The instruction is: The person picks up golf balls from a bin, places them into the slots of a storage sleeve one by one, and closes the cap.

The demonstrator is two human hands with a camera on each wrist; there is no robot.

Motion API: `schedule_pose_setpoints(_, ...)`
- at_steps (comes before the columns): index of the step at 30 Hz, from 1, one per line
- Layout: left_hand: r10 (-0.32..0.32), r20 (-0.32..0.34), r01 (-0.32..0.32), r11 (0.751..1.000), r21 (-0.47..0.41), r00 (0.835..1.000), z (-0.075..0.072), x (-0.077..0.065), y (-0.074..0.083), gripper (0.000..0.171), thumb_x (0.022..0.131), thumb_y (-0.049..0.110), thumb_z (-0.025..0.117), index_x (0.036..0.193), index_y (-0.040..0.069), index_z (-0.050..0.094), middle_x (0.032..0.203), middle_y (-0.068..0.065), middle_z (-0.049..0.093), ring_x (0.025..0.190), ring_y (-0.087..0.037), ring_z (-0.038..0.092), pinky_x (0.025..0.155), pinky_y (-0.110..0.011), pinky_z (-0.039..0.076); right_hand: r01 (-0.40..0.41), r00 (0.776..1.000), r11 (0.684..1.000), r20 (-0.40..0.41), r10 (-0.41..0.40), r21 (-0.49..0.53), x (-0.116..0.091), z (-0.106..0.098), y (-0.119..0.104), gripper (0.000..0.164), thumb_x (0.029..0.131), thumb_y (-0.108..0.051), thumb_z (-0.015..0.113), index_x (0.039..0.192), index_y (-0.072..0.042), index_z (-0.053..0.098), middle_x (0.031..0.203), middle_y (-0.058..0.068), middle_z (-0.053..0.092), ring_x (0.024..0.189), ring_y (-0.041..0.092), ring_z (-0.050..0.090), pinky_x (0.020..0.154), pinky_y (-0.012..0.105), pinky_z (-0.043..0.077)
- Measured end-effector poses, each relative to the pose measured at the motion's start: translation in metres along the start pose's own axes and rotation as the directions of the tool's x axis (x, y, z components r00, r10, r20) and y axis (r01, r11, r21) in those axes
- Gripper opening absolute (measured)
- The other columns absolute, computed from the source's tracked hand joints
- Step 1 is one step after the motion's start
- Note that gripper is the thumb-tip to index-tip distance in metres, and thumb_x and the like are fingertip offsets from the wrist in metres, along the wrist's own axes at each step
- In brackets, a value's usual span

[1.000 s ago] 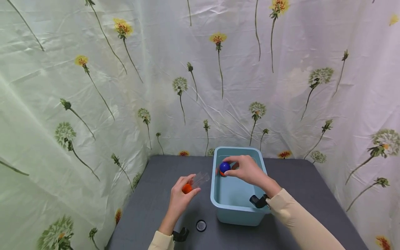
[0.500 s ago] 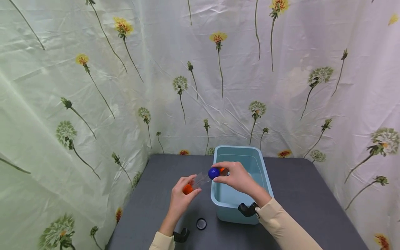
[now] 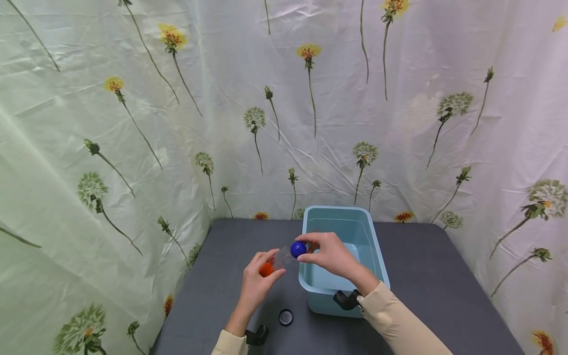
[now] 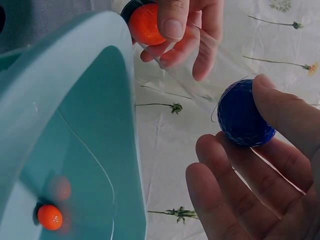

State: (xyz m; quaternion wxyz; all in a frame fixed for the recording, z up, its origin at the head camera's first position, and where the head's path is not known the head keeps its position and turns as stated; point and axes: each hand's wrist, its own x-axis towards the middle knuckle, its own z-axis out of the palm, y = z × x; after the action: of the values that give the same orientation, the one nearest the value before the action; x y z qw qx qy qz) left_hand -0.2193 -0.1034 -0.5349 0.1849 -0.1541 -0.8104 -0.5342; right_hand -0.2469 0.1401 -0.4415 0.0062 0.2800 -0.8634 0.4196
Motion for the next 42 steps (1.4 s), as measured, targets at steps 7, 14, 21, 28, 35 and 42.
schedule_pose_setpoints(7, 0.061, 0.004, -0.061, 0.998, 0.008, 0.998, 0.000, 0.000, 0.000, 0.050, 0.084, 0.022, 0.085, 0.130, 0.025, 0.068, 0.111, -0.003, 0.062, 0.098, -0.022, 0.062, 0.081, -0.031, 0.058, -0.009, 1.000, 1.000, 0.010, 0.009, -0.029, 0.002, 0.003, -0.001, 0.044, 0.086, -0.033, 0.081, 0.128, -0.025, 0.069, 0.113, -0.006, 0.069, 0.091, 0.014, 0.066, 0.065, 0.028, 0.056)
schedule_pose_setpoints(14, 0.072, 0.004, -0.072, 0.997, 0.016, 0.997, 0.001, 0.000, -0.001, 0.050, 0.083, 0.023, 0.085, 0.130, 0.024, 0.068, 0.111, -0.001, 0.061, 0.097, -0.021, 0.062, 0.080, -0.031, 0.058, 0.036, 0.999, 0.999, 0.033, -0.035, -0.030, 0.003, 0.001, 0.001, 0.046, 0.086, -0.032, 0.081, 0.129, -0.019, 0.069, 0.118, 0.003, 0.069, 0.089, 0.014, 0.068, 0.065, 0.027, 0.056)
schedule_pose_setpoints(21, 0.039, -0.003, -0.039, 0.999, -0.003, 0.999, 0.001, -0.001, -0.001, 0.050, 0.083, 0.019, 0.085, 0.131, 0.020, 0.067, 0.113, 0.001, 0.060, 0.099, -0.021, 0.062, 0.080, -0.028, 0.057, 0.064, 0.998, 0.997, 0.031, -0.063, -0.039, 0.006, -0.009, 0.002, 0.043, 0.089, -0.031, 0.078, 0.129, -0.017, 0.069, 0.116, 0.003, 0.071, 0.091, 0.017, 0.069, 0.069, 0.027, 0.056)
schedule_pose_setpoints(28, 0.007, 0.004, -0.007, 1.000, -0.012, 1.000, -0.001, -0.002, 0.001, 0.050, 0.085, 0.028, 0.083, 0.132, 0.019, 0.067, 0.115, 0.001, 0.060, 0.102, -0.019, 0.061, 0.082, -0.025, 0.055, 0.024, 1.000, 0.999, 0.000, -0.024, -0.046, 0.014, -0.020, 0.008, 0.038, 0.090, -0.030, 0.078, 0.126, -0.020, 0.070, 0.115, 0.005, 0.072, 0.090, 0.016, 0.070, 0.069, 0.030, 0.057)
schedule_pose_setpoints(35, 0.011, 0.002, -0.011, 1.000, -0.026, 1.000, -0.002, -0.003, 0.001, 0.050, 0.085, 0.023, 0.083, 0.132, 0.019, 0.067, 0.115, 0.001, 0.060, 0.101, -0.019, 0.062, 0.081, -0.027, 0.056, -0.030, 0.999, 0.998, 0.019, 0.031, -0.062, 0.027, -0.029, 0.027, 0.039, 0.092, -0.027, 0.077, 0.128, -0.014, 0.069, 0.112, 0.009, 0.072, 0.091, 0.022, 0.071, 0.072, 0.036, 0.057)
schedule_pose_setpoints(42, -0.001, 0.002, 0.001, 1.000, -0.024, 1.000, -0.004, -0.003, 0.000, 0.050, 0.085, 0.019, 0.083, 0.132, 0.019, 0.066, 0.116, 0.001, 0.060, 0.102, -0.020, 0.062, 0.080, -0.026, 0.056, -0.101, 0.993, 0.990, 0.046, 0.106, -0.098, 0.044, -0.036, 0.045, 0.038, 0.091, -0.024, 0.077, 0.126, -0.012, 0.070, 0.113, 0.013, 0.071, 0.087, 0.022, 0.069, 0.071, 0.036, 0.057)
